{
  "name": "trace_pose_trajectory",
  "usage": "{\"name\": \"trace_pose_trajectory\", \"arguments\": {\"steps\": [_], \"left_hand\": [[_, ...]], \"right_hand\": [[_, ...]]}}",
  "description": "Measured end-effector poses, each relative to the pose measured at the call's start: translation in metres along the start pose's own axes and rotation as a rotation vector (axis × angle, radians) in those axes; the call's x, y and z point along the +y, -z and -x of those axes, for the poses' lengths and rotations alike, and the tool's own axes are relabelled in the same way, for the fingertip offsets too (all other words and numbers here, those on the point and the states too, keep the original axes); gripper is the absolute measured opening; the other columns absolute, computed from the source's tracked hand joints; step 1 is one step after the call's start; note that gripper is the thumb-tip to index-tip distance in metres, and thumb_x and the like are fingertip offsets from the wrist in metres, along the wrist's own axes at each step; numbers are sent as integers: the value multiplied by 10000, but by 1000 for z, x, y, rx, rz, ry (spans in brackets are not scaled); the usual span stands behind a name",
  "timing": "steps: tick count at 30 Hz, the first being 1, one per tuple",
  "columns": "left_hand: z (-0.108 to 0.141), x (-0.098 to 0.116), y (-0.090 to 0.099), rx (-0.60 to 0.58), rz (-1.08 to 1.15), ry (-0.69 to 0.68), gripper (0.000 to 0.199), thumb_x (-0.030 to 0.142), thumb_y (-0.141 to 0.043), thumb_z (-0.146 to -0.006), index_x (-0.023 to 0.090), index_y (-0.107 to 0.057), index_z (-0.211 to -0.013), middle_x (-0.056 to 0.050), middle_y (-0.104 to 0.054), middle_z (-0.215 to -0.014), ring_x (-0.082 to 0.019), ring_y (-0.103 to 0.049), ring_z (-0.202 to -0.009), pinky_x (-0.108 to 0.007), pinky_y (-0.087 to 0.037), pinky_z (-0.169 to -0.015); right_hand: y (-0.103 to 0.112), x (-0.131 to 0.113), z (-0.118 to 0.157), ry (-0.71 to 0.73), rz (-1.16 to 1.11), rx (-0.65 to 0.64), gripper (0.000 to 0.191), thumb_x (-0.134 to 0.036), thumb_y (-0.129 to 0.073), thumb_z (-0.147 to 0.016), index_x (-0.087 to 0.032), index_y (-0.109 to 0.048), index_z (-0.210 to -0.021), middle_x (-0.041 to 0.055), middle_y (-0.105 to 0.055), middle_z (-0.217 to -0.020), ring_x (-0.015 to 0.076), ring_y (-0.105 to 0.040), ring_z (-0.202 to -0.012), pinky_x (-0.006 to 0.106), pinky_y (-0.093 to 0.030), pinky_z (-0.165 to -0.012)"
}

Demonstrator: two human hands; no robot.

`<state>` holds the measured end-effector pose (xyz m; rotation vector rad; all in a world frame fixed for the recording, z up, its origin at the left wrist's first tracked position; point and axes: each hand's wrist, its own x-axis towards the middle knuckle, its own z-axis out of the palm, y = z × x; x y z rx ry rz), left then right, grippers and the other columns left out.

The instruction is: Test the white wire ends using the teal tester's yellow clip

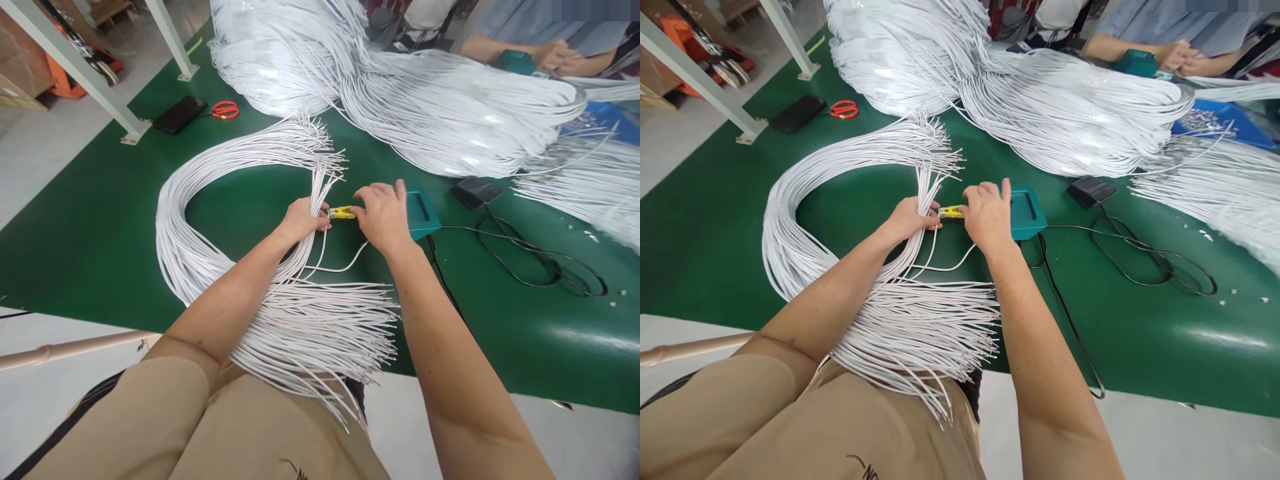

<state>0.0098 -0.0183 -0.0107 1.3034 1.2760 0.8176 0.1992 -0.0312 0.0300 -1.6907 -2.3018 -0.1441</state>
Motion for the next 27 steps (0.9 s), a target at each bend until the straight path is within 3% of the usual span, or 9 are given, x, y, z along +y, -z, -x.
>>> {"name": "trace_pose_trajectory", "arguments": {"steps": [2,4,10,12,15,17,19,23,27], "left_hand": [[0,1,1,-4,-29,8,357,129,-723,-616,152,-616,-956,-9,-705,-701,-202,-720,-704,-367,-539,-833],[1,4,2,-6,-48,19,357,124,-720,-611,149,-620,-953,-16,-710,-710,-209,-722,-726,-363,-535,-837],[11,16,9,-1,-32,18,345,136,-714,-627,141,-628,-961,-24,-695,-703,-184,-689,-664,-325,-527,-724],[14,18,10,-16,15,-27,340,158,-719,-640,142,-630,-967,-32,-696,-750,-164,-670,-674,-290,-505,-668],[17,19,10,-55,164,-74,374,173,-751,-627,143,-616,-974,-36,-694,-861,-126,-647,-710,-242,-475,-635],[19,20,10,-78,245,-67,434,186,-775,-619,142,-596,-1013,-32,-688,-885,-113,-639,-709,-225,-464,-622],[20,21,10,-98,284,-35,476,201,-786,-628,137,-583,-1054,-44,-694,-889,-122,-653,-738,-221,-466,-627],[22,25,14,-179,396,47,438,122,-770,-632,132,-585,-1029,-99,-704,-1027,-175,-679,-940,-255,-516,-753],[24,29,17,-312,496,84,382,45,-738,-632,136,-593,-973,-117,-703,-1076,-201,-667,-1042,-312,-519,-877]], "right_hand": [[-1,5,6,-136,60,106,363,-269,-459,-915,-130,-570,-1232,184,-567,-1316,340,-410,-1292,636,-133,-1106],[-5,12,11,-236,101,123,457,-319,-419,-943,-113,-484,-1345,211,-451,-1440,364,-335,-1363,662,-130,-1095],[-4,14,12,-246,66,105,469,-349,-427,-947,-112,-488,-1348,218,-465,-1427,363,-351,-1362,625,-187,-1099],[6,-1,16,-171,-17,131,410,-318,-438,-946,-109,-542,-1283,209,-525,-1363,331,-430,-1294,541,-279,-1078],[19,-35,30,169,-205,46,287,-295,-406,-966,-169,-653,-1039,122,-677,-1078,235,-577,-1008,371,-431,-904],[20,-58,42,402,-199,-68,281,-259,-403,-962,-176,-663,-893,96,-691,-932,219,-579,-919,348,-434,-842],[15,-74,53,469,-90,-134,280,-174,-398,-938,-151,-660,-843,119,-689,-887,240,-573,-902,372,-422,-797],[6,-84,65,301,-27,-324,204,-102,-473,-862,-136,-672,-834,148,-698,-816,269,-606,-867,376,-415,-727],[13,-77,59,-105,-424,-600,177,-226,-554,-855,-200,-655,-712,87,-696,-689,204,-619,-620,307,-413,-557]]}}
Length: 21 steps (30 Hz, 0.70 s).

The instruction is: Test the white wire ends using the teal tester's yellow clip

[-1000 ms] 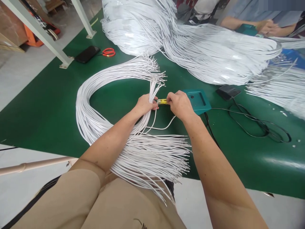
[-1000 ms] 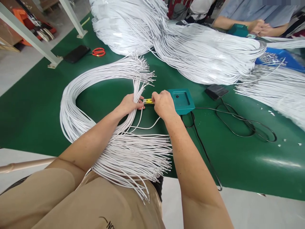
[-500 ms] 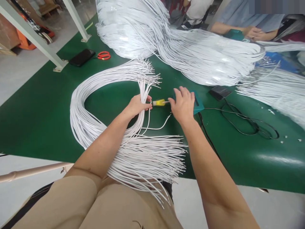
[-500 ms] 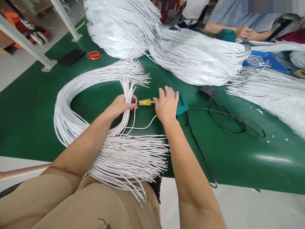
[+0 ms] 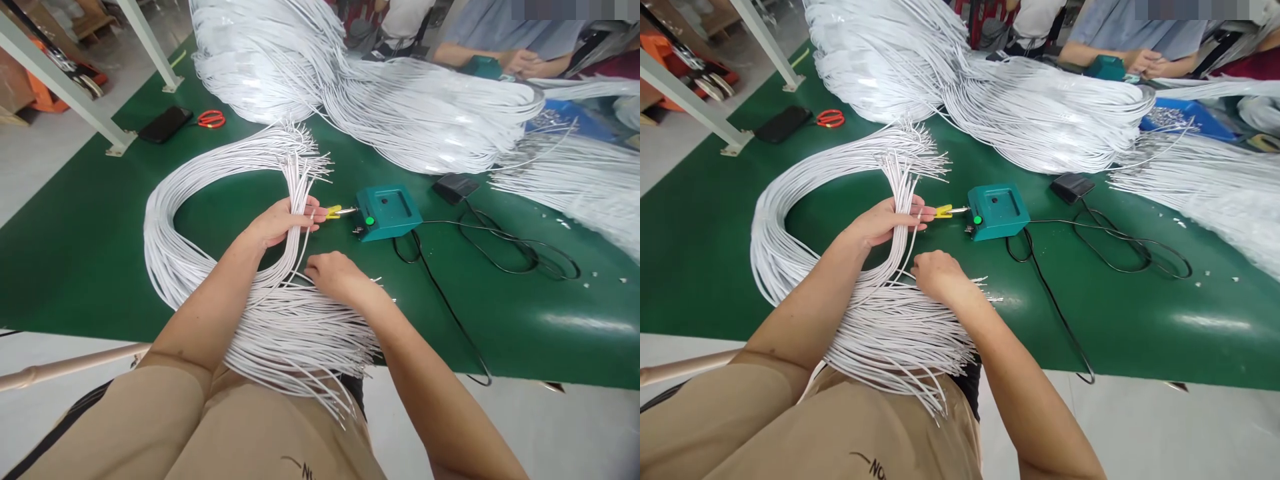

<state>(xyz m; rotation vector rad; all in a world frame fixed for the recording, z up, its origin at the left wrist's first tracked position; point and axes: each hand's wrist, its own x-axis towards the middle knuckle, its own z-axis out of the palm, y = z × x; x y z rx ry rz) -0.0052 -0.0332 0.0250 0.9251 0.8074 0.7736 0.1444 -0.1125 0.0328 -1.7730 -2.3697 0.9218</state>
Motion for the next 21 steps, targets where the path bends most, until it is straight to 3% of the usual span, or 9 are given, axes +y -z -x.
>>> {"name": "trace_pose_trajectory", "arguments": {"steps": [3,6,11,17,21], "left_hand": [[2,2,-2,-76,32,0,303,51,-722,-659,137,-586,-916,-116,-710,-1069,-190,-672,-1024,-319,-501,-908],[3,4,-4,-81,4,-13,296,57,-719,-663,139,-588,-916,-108,-706,-1093,-166,-683,-929,-293,-507,-834],[5,4,-7,-8,-15,14,428,132,-735,-704,154,-595,-1108,-88,-698,-1041,-144,-673,-841,-318,-528,-813],[4,-1,-5,-28,-98,24,311,241,-793,-676,129,-572,-863,-12,-629,-785,-112,-642,-742,-281,-511,-753],[5,-4,-5,-28,-208,-37,333,178,-802,-632,130,-557,-853,13,-613,-742,-87,-602,-671,-257,-483,-691]], "right_hand": [[12,3,-11,-121,-553,130,217,-277,-539,-878,-206,-628,-694,32,-686,-655,143,-596,-498,274,-462,-494],[17,8,-25,-171,-868,304,133,-314,-637,-819,-193,-640,-763,7,-666,-624,118,-580,-456,260,-504,-451],[17,11,-32,-119,-1118,439,157,-311,-720,-720,-175,-645,-741,-44,-589,-555,63,-482,-426,199,-446,-409],[19,9,-26,-163,-1270,475,211,-317,-768,-640,-170,-648,-731,-44,-589,-569,52,-445,-445,195,-394,-421],[18,10,-27,-168,-1335,489,234,-354,-775,-627,-170,-655,-706,-48,-551,-550,58,-430,-468,210,-394,-456]]}}
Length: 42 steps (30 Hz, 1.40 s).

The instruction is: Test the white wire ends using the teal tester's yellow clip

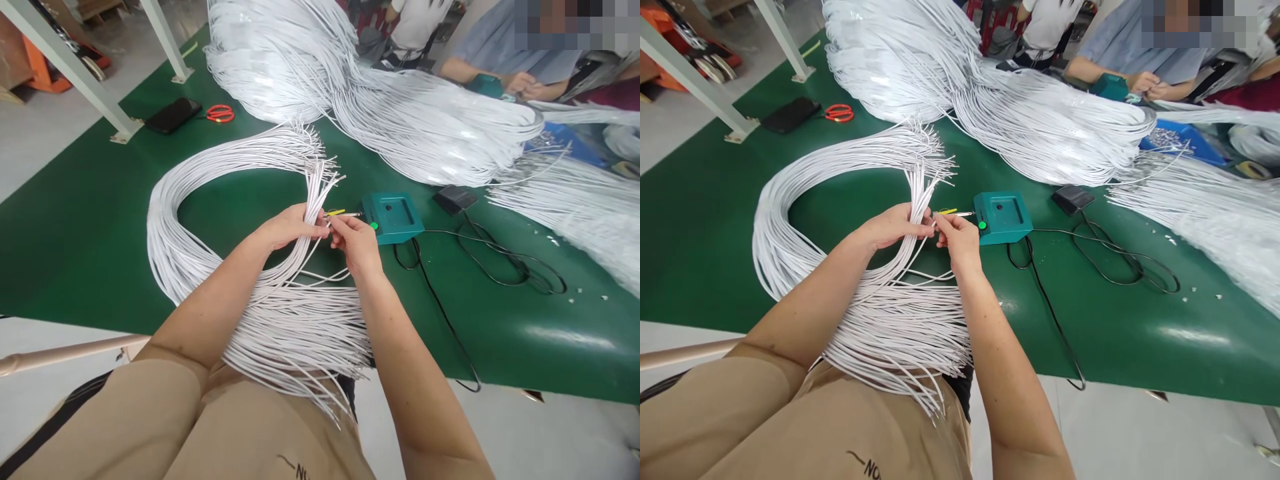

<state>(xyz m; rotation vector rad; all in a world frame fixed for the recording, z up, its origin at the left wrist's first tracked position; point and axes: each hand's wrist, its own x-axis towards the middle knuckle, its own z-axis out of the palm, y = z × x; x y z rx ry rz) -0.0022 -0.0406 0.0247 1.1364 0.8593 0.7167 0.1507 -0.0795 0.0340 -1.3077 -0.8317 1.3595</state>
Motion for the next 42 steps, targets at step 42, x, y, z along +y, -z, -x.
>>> {"name": "trace_pose_trajectory", "arguments": {"steps": [42], "left_hand": [[0,4,-5,-8,138,30,326,14,-658,-712,93,-629,-1026,23,-592,-700,-58,-608,-644,-241,-499,-743]], "right_hand": [[5,8,-2,732,1134,103,274,-228,-420,-921,-173,-645,-775,87,-645,-852,202,-572,-806,326,-429,-768]]}}
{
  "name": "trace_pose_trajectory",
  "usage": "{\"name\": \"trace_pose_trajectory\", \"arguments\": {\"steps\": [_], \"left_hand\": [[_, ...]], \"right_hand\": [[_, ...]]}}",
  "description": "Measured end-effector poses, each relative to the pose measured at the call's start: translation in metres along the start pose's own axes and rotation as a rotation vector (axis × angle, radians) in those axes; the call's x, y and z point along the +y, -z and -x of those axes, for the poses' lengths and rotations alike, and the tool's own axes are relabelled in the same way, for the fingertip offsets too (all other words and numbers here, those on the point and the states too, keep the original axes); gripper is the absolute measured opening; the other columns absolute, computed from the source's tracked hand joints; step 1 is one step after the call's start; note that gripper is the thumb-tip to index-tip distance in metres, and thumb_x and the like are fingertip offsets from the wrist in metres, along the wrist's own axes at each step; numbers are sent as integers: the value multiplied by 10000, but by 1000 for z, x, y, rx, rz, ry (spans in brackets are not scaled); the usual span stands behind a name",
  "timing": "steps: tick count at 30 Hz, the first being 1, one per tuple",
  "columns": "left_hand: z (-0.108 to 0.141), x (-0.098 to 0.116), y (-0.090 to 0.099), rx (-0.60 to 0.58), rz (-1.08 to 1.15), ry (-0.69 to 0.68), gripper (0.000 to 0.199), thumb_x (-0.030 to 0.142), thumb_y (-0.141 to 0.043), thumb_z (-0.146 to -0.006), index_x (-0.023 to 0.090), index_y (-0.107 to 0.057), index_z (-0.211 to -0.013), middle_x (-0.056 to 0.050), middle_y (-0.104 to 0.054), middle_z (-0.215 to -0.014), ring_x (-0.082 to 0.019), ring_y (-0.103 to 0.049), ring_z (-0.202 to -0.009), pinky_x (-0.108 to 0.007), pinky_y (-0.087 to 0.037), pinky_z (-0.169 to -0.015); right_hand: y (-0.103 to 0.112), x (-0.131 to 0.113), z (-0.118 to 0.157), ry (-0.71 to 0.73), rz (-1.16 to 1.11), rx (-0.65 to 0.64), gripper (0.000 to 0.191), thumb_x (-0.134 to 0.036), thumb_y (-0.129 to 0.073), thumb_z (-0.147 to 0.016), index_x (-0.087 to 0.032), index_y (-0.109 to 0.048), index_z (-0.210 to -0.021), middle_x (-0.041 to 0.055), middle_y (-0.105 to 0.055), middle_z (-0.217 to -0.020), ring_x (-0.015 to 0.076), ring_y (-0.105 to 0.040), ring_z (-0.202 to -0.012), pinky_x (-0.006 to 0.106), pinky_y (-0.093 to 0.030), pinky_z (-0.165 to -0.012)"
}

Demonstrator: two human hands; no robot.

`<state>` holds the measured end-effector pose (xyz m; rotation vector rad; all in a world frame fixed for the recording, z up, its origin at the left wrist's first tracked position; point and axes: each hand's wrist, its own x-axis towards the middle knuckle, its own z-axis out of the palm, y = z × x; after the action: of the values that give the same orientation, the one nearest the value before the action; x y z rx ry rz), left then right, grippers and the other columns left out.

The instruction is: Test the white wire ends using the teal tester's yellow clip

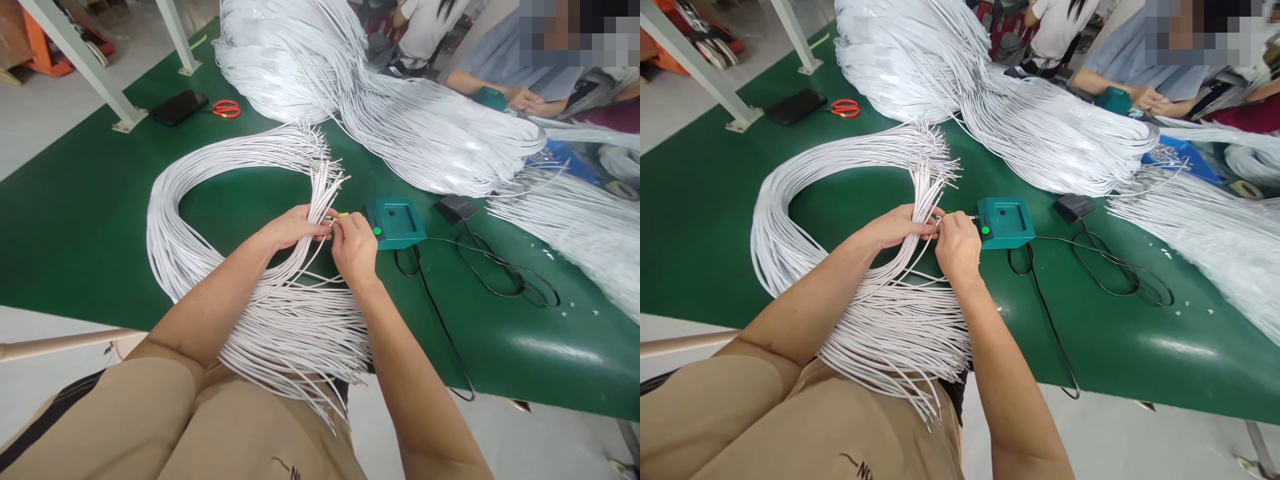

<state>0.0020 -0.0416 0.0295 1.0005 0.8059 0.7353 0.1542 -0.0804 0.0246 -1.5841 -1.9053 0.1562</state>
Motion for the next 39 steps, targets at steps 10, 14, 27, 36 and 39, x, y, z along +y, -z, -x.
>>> {"name": "trace_pose_trajectory", "arguments": {"steps": [10,14,27,36,39], "left_hand": [[-17,-12,9,233,-91,-28,348,12,-690,-677,97,-592,-1000,15,-614,-646,-134,-672,-631,-263,-516,-652],[-21,-16,11,274,-161,-47,352,26,-695,-661,101,-597,-991,13,-624,-649,-145,-681,-636,-286,-533,-679],[-30,-25,12,400,-238,-39,381,22,-701,-582,137,-596,-929,21,-633,-634,-174,-695,-643,-313,-546,-711],[-29,-22,4,388,-288,2,382,-5,-662,-577,136,-592,-925,17,-632,-626,-183,-697,-643,-310,-544,-698],[-30,-24,5,382,-296,-9,369,10,-669,-573,139,-596,-911,16,-635,-620,-200,-707,-667,-331,-550,-730]], "right_hand": [[12,41,-38,276,384,-250,147,-146,-547,-849,-169,-654,-947,107,-704,-940,267,-562,-930,390,-362,-898],[9,47,-43,287,401,-316,122,-124,-549,-821,-165,-651,-874,111,-698,-865,254,-553,-864,379,-366,-850],[5,48,-47,243,376,-236,219,-106,-462,-808,-197,-647,-736,72,-581,-656,248,-490,-794,367,-331,-756],[4,48,-47,203,360,-229,219,-114,-462,-802,-192,-656,-737,71,-561,-653,242,-492,-794,375,-355,-779],[7,46,-46,197,344,-258,184,-147,-493,-813,-193,-668,-776,80,-596,-702,246,-518,-830,394,-389,-827]]}}
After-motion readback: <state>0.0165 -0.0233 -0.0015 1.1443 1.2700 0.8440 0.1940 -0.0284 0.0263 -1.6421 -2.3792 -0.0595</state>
